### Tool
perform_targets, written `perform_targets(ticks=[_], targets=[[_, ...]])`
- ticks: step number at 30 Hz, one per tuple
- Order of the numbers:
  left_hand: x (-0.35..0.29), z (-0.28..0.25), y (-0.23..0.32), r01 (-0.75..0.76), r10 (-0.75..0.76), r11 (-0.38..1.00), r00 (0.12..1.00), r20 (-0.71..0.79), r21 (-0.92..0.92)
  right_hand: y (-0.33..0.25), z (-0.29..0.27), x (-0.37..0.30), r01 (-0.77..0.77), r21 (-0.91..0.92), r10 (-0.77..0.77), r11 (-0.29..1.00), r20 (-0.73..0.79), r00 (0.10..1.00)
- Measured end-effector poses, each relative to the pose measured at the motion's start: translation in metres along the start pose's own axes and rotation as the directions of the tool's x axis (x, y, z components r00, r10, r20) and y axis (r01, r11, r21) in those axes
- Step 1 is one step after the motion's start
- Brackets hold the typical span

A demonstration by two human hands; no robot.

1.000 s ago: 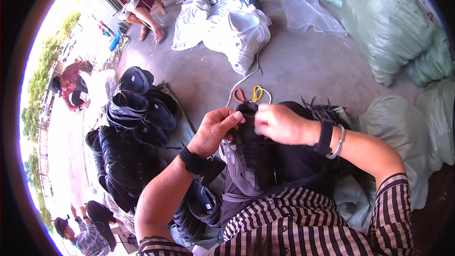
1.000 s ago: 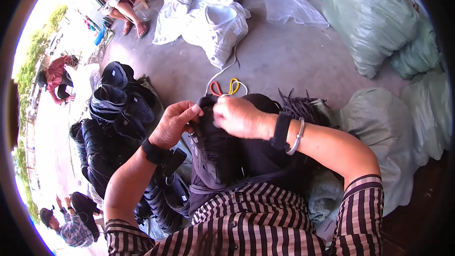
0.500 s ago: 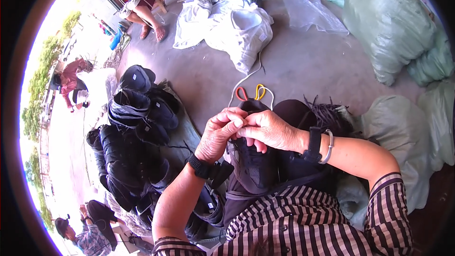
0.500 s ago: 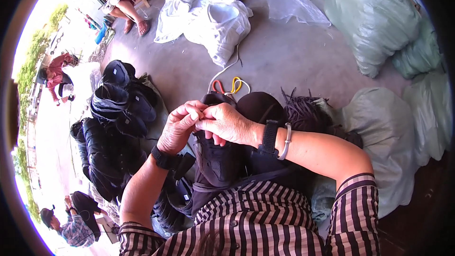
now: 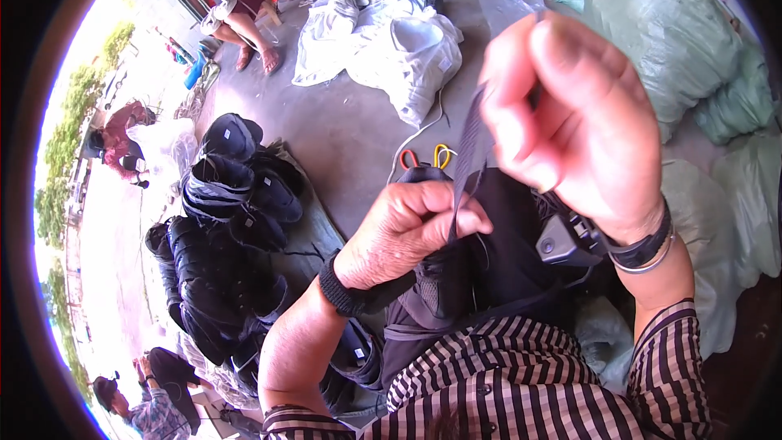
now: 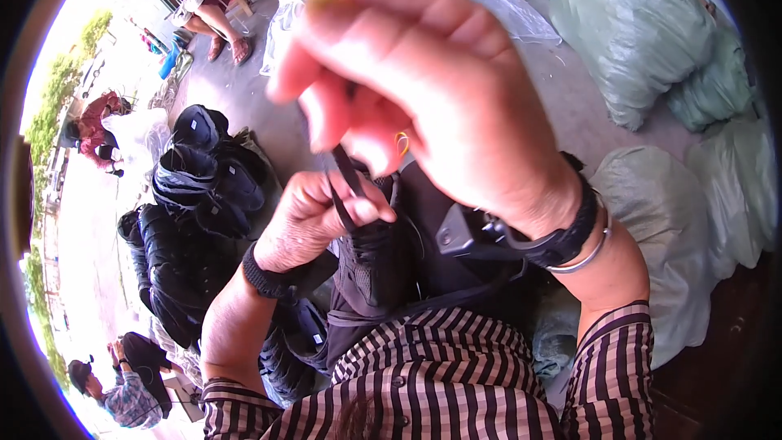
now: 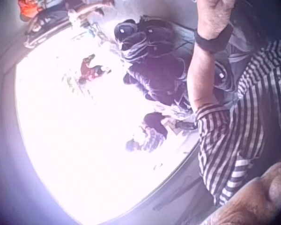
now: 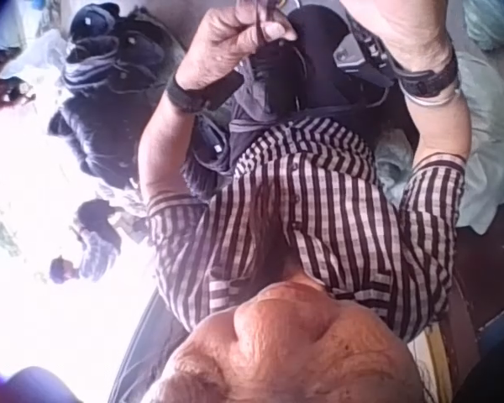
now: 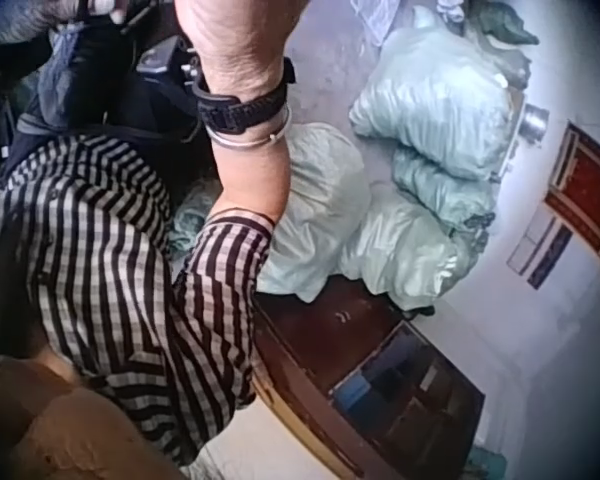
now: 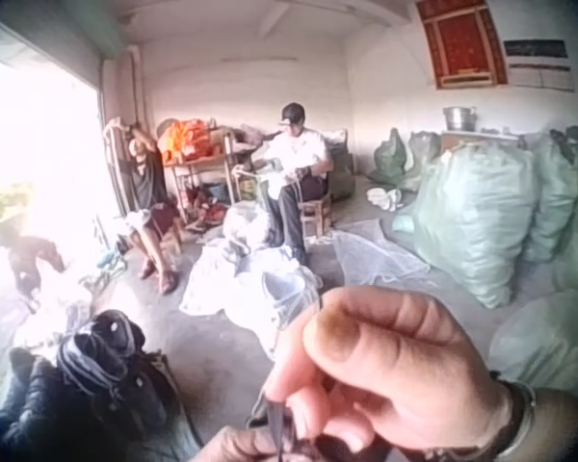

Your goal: Lacing a black shoe upper in a workshop environment.

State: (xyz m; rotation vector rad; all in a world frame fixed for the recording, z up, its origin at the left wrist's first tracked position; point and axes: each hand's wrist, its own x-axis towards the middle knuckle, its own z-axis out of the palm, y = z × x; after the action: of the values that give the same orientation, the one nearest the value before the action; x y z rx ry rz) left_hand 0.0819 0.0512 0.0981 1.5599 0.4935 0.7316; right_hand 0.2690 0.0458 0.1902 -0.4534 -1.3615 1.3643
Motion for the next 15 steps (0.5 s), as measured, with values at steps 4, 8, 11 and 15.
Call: perform_targets(ticks=[4, 8, 11, 15], targets=[[-0.022, -0.027, 0.004, 0.125, -0.185, 0.981, 0.84, -0.51, -0.151, -0.004, -0.062, -0.01, 0.015, 0.151, -0.004, 0.988, -0.073, 0.997], [-0.064, -0.062, -0.021, 0.076, -0.324, 0.935, 0.575, -0.751, -0.346, 0.01, -0.151, -0.05, -0.113, 0.078, 0.136, 0.99, -0.429, 0.893], [-0.091, -0.075, -0.04, 0.016, -0.333, 0.925, 0.518, -0.788, -0.38, 0.033, -0.19, -0.077, -0.253, -0.007, 0.168, 0.967, -0.732, 0.66], [-0.104, -0.086, -0.043, -0.004, -0.354, 0.917, 0.45, -0.82, -0.399, 0.081, -0.168, -0.086, -0.251, 0.301, 0.369, 0.92, -0.446, 0.816]])
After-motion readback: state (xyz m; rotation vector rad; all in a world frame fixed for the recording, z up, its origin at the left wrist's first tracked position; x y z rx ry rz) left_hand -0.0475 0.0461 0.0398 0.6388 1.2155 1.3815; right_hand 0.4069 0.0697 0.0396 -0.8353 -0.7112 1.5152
